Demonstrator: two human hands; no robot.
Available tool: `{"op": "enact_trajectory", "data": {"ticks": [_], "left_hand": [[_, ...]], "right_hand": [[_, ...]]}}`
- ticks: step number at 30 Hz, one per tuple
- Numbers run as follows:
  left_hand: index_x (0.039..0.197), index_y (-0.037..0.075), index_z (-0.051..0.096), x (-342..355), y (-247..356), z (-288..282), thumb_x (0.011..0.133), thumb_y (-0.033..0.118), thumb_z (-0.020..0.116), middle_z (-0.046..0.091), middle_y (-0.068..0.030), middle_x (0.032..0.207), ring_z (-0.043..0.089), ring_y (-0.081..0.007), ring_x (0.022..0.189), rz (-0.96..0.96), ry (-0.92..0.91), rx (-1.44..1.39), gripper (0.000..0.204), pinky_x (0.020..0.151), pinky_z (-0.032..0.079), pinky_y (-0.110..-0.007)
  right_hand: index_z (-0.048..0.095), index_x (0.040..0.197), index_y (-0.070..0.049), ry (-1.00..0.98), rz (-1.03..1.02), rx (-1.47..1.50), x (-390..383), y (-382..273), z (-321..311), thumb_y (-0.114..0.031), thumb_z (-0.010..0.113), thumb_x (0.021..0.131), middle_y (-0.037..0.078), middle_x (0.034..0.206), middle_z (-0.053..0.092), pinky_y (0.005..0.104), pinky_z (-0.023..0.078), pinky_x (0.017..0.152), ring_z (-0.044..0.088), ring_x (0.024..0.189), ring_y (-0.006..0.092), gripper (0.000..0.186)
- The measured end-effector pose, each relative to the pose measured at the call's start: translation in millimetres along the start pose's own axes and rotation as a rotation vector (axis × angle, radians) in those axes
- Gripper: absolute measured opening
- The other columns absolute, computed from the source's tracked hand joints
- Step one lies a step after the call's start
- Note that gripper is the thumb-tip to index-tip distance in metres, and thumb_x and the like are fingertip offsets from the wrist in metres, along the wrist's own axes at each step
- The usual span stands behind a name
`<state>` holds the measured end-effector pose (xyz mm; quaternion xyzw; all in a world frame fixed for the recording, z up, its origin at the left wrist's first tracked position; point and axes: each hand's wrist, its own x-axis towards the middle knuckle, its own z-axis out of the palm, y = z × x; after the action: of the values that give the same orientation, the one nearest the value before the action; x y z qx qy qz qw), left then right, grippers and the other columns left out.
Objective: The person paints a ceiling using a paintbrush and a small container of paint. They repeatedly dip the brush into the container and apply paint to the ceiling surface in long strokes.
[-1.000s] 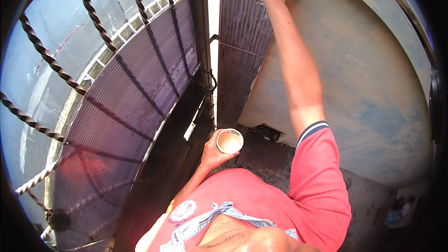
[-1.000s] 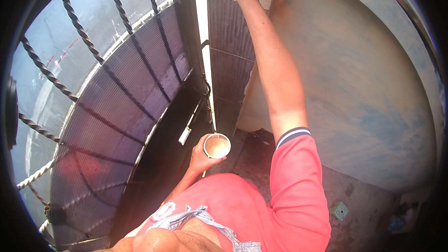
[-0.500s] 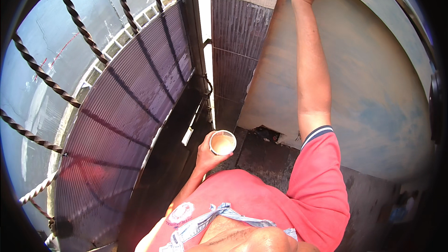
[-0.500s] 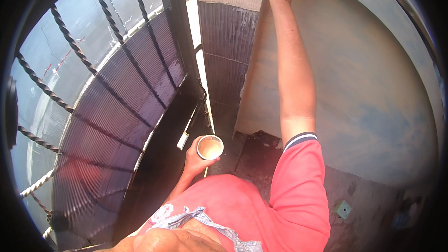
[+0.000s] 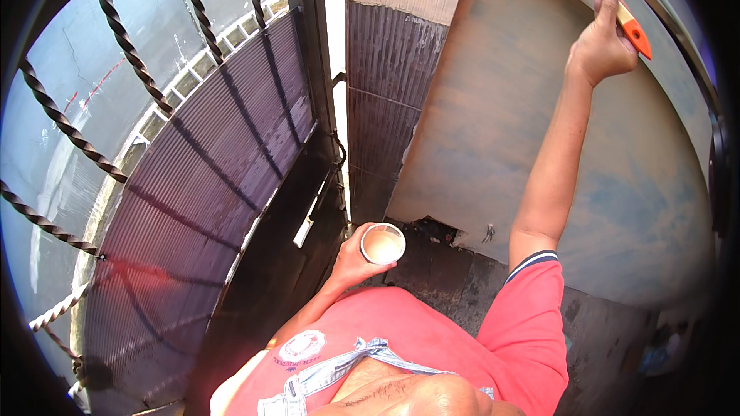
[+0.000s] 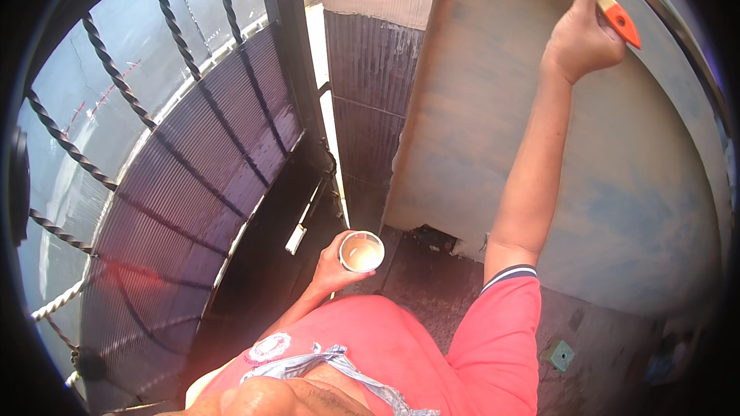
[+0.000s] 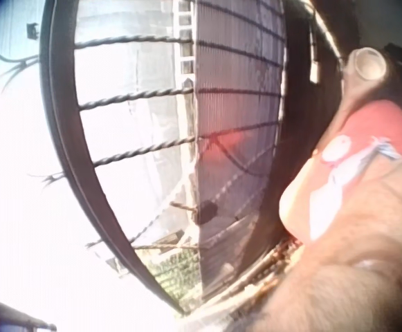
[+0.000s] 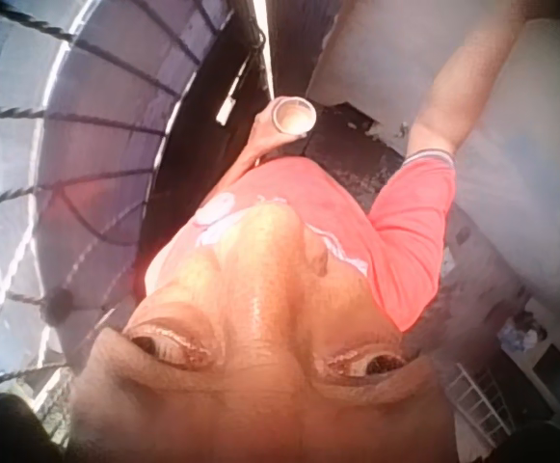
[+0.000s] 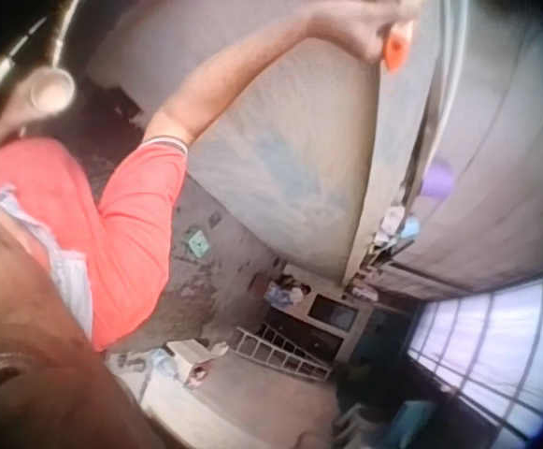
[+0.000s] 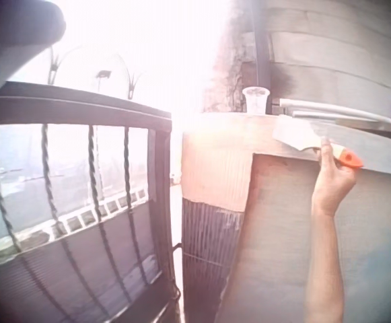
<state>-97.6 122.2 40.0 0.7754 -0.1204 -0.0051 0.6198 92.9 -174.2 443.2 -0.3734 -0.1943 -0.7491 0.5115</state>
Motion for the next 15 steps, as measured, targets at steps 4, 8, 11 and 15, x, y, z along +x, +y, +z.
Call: {"op": "enact_trajectory", "data": {"ticks": [4,8,11,15], "left_hand": [[0.134,0.002,0.055,-6.2,-9.3,-5.8,0.061,0.022,0.097,0.071,-0.0121,0.123,0.068,-0.0212,0.116,-0.007,0.06,0.017,0.086,0.101,0.053,-0.036],[0.133,0.002,0.056,-11.7,-2.9,-12.7,0.061,0.022,0.097,0.071,-0.012,0.122,0.068,-0.021,0.115,-0.003,0.101,0.009,0.085,0.101,0.053,-0.036],[0.132,0.002,0.056,-12.1,3.5,-19.6,0.061,0.022,0.097,0.071,-0.0124,0.122,0.068,-0.0212,0.115,-0.008,0.124,0.022,0.084,0.101,0.053,-0.036],[0.131,0.004,0.057,-13.4,1.5,-18.1,0.061,0.021,0.096,0.072,-0.012,0.119,0.069,-0.0229,0.113,0.003,0.163,0.008,0.081,0.099,0.054,-0.037]], "right_hand": [[0.065,0.081,0.001,-0.2,0.039,0.053,-72.6,7.7,94.9,-0.008,0.077,0.091,-0.001,0.073,0.065,0.0264,0.047,0.063,0.057,0.068,0.007,0.017],[0.06,0.076,-0.003,-0.273,0.066,-0.071,-111.8,29.0,157.4,-0.01,0.081,0.083,0.001,0.063,0.055,0.0318,0.043,0.056,0.05,0.058,0.0116,0.023],[0.065,0.08,-0.002,-0.295,0.062,-0.061,-129.9,33.5,183.6,-0.012,0.082,0.08,0.008,0.066,0.063,0.0342,0.048,0.06,0.06,0.061,0.0176,0.019],[0.071,0.088,-0.001,-0.35,0.057,-0.046,-124.7,56.8,190.4,-0.012,0.081,0.079,0.015,0.077,0.072,0.036,0.053,0.066,0.071,0.071,0.0235,0.017]]}}
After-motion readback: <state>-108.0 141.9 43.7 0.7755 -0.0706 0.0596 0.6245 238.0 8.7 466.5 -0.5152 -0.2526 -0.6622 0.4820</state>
